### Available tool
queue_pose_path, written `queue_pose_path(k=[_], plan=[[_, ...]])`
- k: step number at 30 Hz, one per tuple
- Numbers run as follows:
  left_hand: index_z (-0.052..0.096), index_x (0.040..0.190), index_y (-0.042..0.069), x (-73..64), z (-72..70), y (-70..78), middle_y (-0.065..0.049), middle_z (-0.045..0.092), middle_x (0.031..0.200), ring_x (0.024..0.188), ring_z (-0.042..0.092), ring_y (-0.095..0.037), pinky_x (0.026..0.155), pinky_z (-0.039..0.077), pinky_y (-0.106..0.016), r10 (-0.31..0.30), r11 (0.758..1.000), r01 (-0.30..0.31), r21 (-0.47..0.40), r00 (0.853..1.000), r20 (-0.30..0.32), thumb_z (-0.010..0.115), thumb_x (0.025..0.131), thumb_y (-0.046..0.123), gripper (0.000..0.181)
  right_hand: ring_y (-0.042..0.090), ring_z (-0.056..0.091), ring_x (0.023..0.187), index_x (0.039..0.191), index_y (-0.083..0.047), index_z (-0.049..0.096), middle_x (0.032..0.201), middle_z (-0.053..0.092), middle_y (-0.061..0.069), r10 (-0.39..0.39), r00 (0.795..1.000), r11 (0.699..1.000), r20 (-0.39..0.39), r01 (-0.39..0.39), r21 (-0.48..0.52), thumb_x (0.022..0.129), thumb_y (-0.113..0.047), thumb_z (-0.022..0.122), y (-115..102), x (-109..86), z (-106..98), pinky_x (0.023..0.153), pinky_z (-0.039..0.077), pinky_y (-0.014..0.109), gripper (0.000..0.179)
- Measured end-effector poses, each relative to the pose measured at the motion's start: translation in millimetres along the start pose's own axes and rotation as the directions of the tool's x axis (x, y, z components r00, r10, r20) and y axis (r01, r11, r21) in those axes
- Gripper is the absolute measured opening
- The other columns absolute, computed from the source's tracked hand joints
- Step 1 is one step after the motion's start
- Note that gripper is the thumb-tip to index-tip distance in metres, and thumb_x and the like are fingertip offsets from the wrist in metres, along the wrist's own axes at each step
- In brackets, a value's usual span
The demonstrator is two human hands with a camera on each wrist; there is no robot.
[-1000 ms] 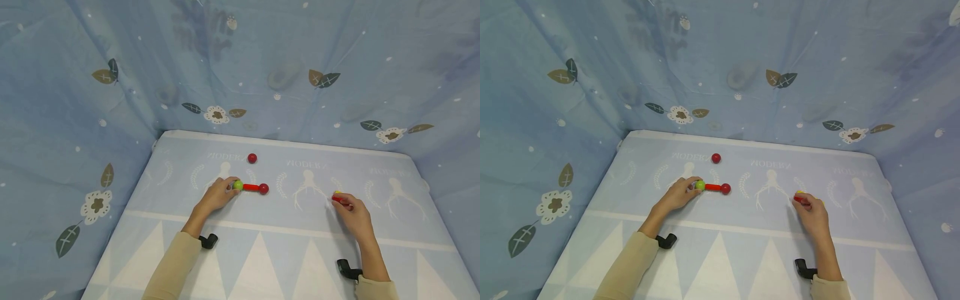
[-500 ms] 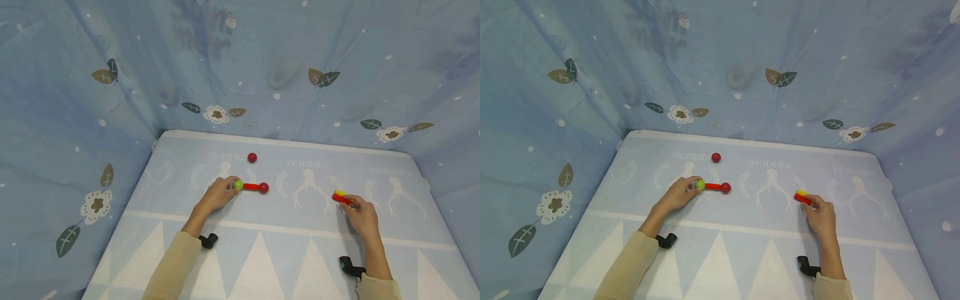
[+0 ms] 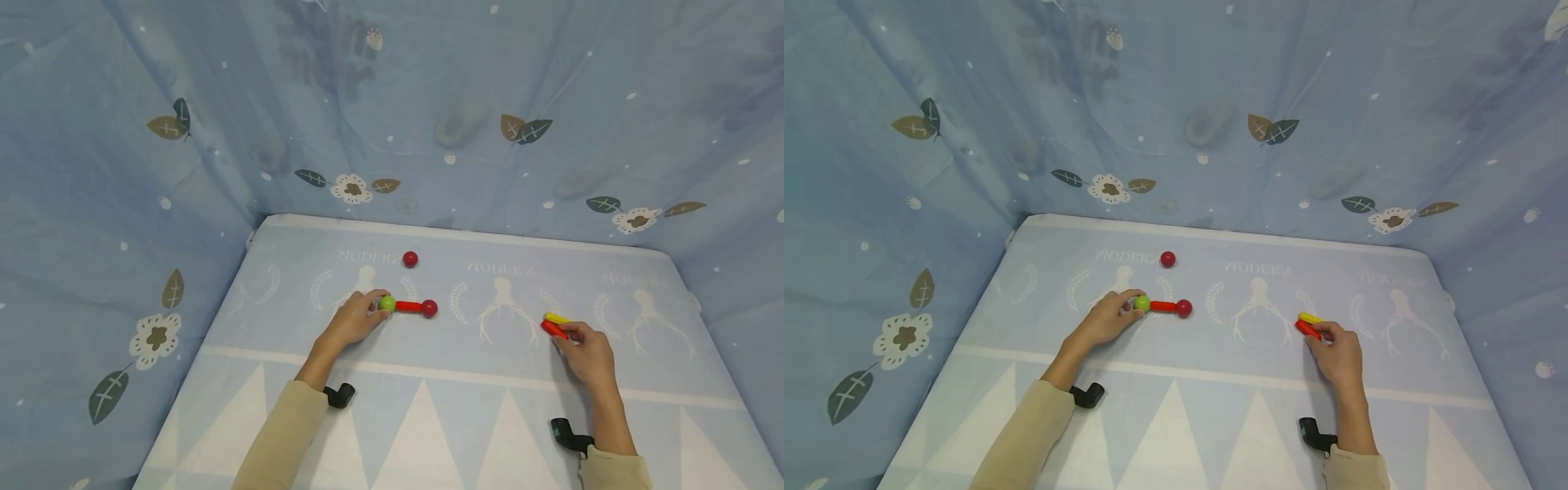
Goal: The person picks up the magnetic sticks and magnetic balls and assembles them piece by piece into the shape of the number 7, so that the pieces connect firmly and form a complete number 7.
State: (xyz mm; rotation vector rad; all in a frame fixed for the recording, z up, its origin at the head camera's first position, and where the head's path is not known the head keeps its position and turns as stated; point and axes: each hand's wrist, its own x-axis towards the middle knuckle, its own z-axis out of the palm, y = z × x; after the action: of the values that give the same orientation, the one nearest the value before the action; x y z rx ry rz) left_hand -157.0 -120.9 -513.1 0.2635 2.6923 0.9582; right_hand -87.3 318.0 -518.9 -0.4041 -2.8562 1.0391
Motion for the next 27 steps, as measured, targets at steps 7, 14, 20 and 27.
queue_pose_path(k=[7, 14, 20, 27], plan=[[0.056, 0.140, 0.022, -0.8, -0.8, 0.5, -0.005, 0.052, 0.098, 0.082, 0.049, -0.021, 0.070, 0.041, -0.038, 0.003, 1.000, -0.003, -0.006, 1.000, -0.003, 0.065, 0.099, 0.032, 0.043, 0.036, 0.054, 0.087, 0.120, 0.008, 0.063, 0.110, 0.062, 0.030, 0.044, 0.999, 0.999, 0.024, -0.044, 0.008, 0.095, -0.012, 0.068, -4, 0.2, 0, 0.068, 0.040, 0.039, 0.032], [0.057, 0.140, 0.021, -0.5, -1.3, 1.6, -0.006, 0.052, 0.098, 0.081, 0.049, -0.022, 0.070, 0.041, -0.037, 0.002, 1.000, -0.002, -0.010, 1.000, -0.006, 0.066, 0.098, 0.031, 0.044, 0.036, 0.061, 0.092, 0.122, 0.004, 0.064, 0.115, 0.064, 0.028, 0.006, 0.999, 0.998, 0.051, -0.009, 0.057, 0.097, -0.017, 0.068, -14, -1.0, -5, 0.070, 0.044, 0.035, 0.033], [0.057, 0.140, 0.021, 0.6, -0.3, 0.2, -0.006, 0.052, 0.097, 0.081, 0.049, -0.021, 0.070, 0.041, -0.037, 0.010, 1.000, -0.010, -0.008, 1.000, -0.008, 0.066, 0.098, 0.031, 0.044, 0.028, 0.056, 0.085, 0.121, -0.001, 0.067, 0.115, 0.063, 0.024, -0.059, 0.996, 0.995, 0.067, 0.053, 0.086, 0.096, -0.017, 0.070, -31, -2.8, -4, 0.063, 0.043, 0.032, 0.030], [0.057, 0.140, 0.021, 0.6, -0.7, 0.5, -0.006, 0.052, 0.097, 0.080, 0.049, -0.021, 0.069, 0.040, -0.036, 0.009, 1.000, -0.009, -0.010, 1.000, -0.008, 0.066, 0.098, 0.031, 0.043, 0.030, 0.054, 0.088, 0.115, -0.003, 0.071, 0.110, 0.061, 0.021, -0.138, 0.986, 0.987, 0.097, 0.128, 0.099, 0.093, -0.011, 0.071, -53, -5.8, 7, 0.065, 0.046, 0.033, 0.023]])
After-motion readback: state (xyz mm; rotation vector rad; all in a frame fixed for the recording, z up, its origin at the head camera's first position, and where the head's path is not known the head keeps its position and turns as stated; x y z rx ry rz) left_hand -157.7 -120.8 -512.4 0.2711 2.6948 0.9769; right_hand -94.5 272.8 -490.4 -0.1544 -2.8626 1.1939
